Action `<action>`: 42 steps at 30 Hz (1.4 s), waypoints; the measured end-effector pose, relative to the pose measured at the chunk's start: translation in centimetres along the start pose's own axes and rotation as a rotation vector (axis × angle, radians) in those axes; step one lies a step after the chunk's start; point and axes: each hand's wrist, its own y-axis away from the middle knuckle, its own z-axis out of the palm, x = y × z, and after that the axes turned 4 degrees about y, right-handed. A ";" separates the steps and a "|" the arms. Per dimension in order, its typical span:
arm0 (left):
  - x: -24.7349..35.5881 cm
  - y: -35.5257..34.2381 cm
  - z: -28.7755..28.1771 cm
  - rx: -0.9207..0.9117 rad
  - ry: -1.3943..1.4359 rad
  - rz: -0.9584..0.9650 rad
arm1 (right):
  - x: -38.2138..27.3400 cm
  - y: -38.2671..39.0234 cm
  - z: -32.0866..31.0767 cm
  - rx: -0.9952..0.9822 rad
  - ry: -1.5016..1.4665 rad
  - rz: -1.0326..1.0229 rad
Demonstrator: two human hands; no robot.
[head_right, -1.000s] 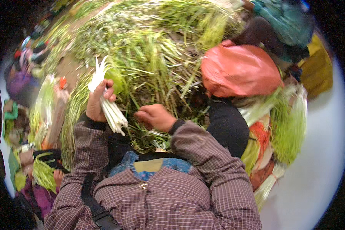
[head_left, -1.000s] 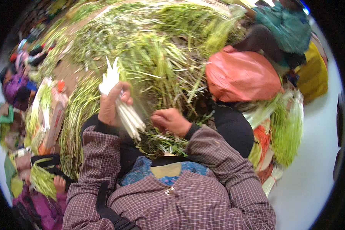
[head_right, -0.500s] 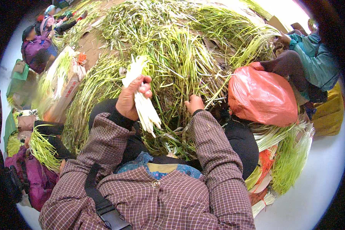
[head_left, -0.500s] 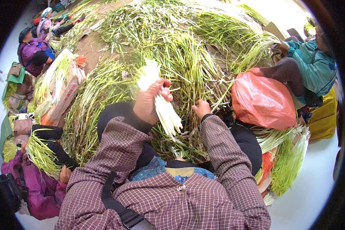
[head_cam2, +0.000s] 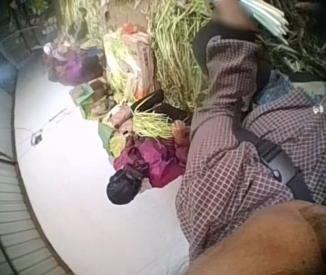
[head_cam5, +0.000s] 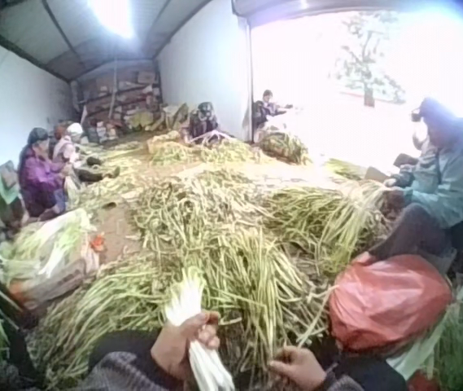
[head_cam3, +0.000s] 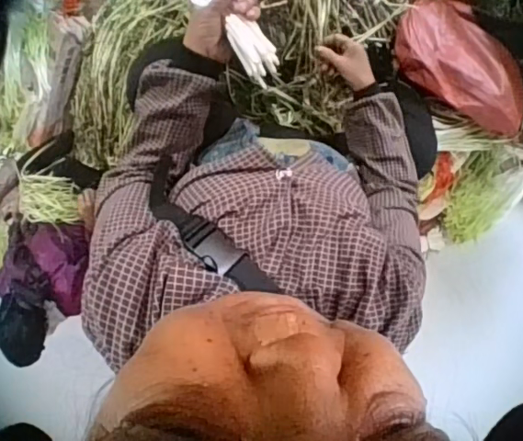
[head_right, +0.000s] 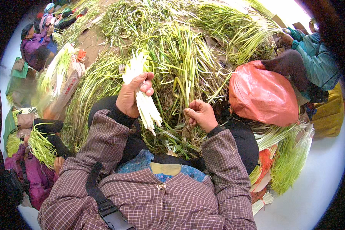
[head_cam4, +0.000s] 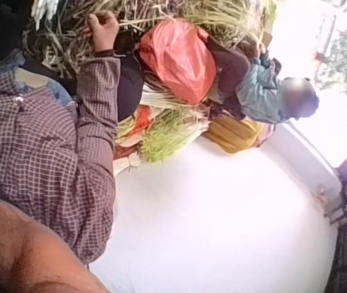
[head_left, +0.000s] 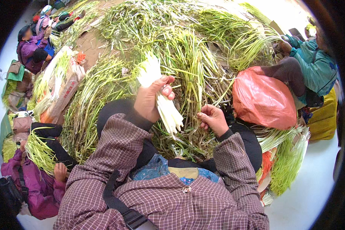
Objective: The person sits on the floor and repeatedly strips the green leafy tops from white vegetable stalks by hand. The cleaned white stalks are gathered into a bundle in the left hand while the green waste is discarded onto a large pile on the floor.
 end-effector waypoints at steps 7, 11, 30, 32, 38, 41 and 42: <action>-1.2 0.5 0.2 0.098 -0.215 0.054 | -2.6 2.1 4.3 0.035 0.016 -0.115; -2.6 0.9 -0.7 0.152 -0.387 0.112 | -4.1 3.4 5.9 -0.020 0.011 -0.160; -4.4 1.0 -1.3 0.089 -0.475 0.273 | 0.2 -0.7 5.0 0.160 -0.296 -0.025; -3.4 0.7 -1.3 0.058 -0.456 0.291 | 3.2 -1.5 3.3 0.211 -0.250 -0.041; 1.2 0.7 0.3 0.093 -0.399 0.391 | 9.9 -2.6 -2.7 0.379 0.639 0.105; 4.6 -0.2 -2.0 -0.087 -0.222 0.371 | 12.6 -2.2 -6.2 0.370 0.998 0.230; 5.4 0.2 -1.6 -0.096 -0.155 0.319 | 12.7 -2.0 -6.4 0.404 0.976 0.264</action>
